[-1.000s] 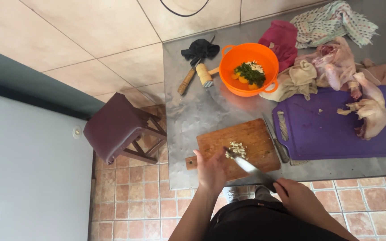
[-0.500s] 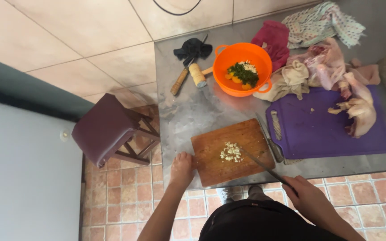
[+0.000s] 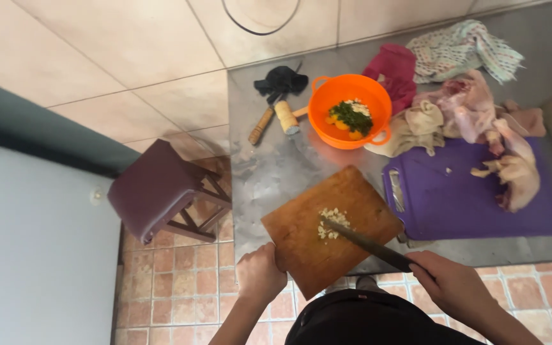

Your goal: Cracking eggs into a bowl and chopping garlic on a cutting board to prepare ingredients.

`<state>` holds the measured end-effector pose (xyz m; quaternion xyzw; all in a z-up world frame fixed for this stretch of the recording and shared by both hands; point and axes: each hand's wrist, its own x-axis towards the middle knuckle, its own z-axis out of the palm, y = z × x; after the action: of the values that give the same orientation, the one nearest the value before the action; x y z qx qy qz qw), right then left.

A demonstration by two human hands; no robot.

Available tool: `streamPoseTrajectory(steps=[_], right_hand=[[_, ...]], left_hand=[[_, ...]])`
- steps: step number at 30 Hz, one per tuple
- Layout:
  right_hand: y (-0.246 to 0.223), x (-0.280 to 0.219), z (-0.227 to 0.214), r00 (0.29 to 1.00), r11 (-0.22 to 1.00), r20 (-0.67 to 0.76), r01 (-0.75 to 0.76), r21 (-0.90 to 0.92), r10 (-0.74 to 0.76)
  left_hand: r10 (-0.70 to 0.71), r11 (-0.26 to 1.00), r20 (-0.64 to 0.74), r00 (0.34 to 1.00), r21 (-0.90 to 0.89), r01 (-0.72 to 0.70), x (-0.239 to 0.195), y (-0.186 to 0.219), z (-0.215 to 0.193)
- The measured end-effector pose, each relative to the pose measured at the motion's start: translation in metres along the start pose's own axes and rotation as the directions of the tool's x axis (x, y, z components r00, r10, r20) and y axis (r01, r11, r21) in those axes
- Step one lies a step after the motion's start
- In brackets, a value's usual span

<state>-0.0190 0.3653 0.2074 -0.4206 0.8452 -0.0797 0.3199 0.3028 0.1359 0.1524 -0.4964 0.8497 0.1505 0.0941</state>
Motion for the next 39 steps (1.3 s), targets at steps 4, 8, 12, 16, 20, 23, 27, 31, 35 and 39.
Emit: streamPoseTrajectory(steps=[4,8,12,16,20,23,27,31,35,39], right_hand=[[-0.056,0.009,-0.043,0.980,0.976,0.030,0.197,-0.090,-0.195],[-0.088,0.041,-0.067,0.962,0.946,0.003,0.267,-0.186,-0.271],[-0.102,0.086,-0.106,0.933,0.919,-0.082,0.327,-0.219,-0.351],[-0.089,0.141,-0.132,0.897,0.898,-0.206,0.323,-0.300,-0.392],[-0.074,0.187,-0.157,0.924,0.921,-0.178,0.287,-0.263,-0.339],[-0.062,0.216,-0.166,0.925,0.914,-0.173,0.279,-0.294,-0.338],[-0.048,0.244,-0.175,0.959,0.932,-0.174,0.160,-0.326,-0.225],[-0.039,0.262,-0.177,0.961,0.929,-0.184,0.136,-0.345,-0.209],[-0.031,0.259,-0.168,0.952,0.936,-0.210,0.150,-0.319,-0.224],[-0.055,0.228,-0.155,0.899,0.892,-0.168,0.346,-0.291,-0.404]], left_hand=[[-0.053,0.999,-0.230,0.972,-0.011,0.051,-0.003,0.013,-0.053],[-0.025,0.997,-0.456,0.890,0.058,0.058,0.019,0.026,-0.087],[-0.121,0.989,-0.444,0.888,0.025,0.147,0.053,0.037,-0.108],[-0.205,0.977,-0.377,0.903,-0.025,0.212,0.080,0.058,-0.136],[-0.230,0.972,-0.331,0.915,-0.023,0.236,0.109,0.067,-0.131],[-0.277,0.960,-0.206,0.939,-0.019,0.279,0.115,0.079,-0.143],[-0.294,0.955,-0.219,0.930,-0.027,0.295,0.117,0.080,-0.140],[-0.358,0.933,-0.101,0.928,-0.006,0.359,0.110,0.084,-0.145],[-0.384,0.923,-0.060,0.921,-0.037,0.382,0.098,0.087,-0.148],[-0.373,0.928,-0.069,0.925,-0.048,0.371,0.097,0.089,-0.148]])
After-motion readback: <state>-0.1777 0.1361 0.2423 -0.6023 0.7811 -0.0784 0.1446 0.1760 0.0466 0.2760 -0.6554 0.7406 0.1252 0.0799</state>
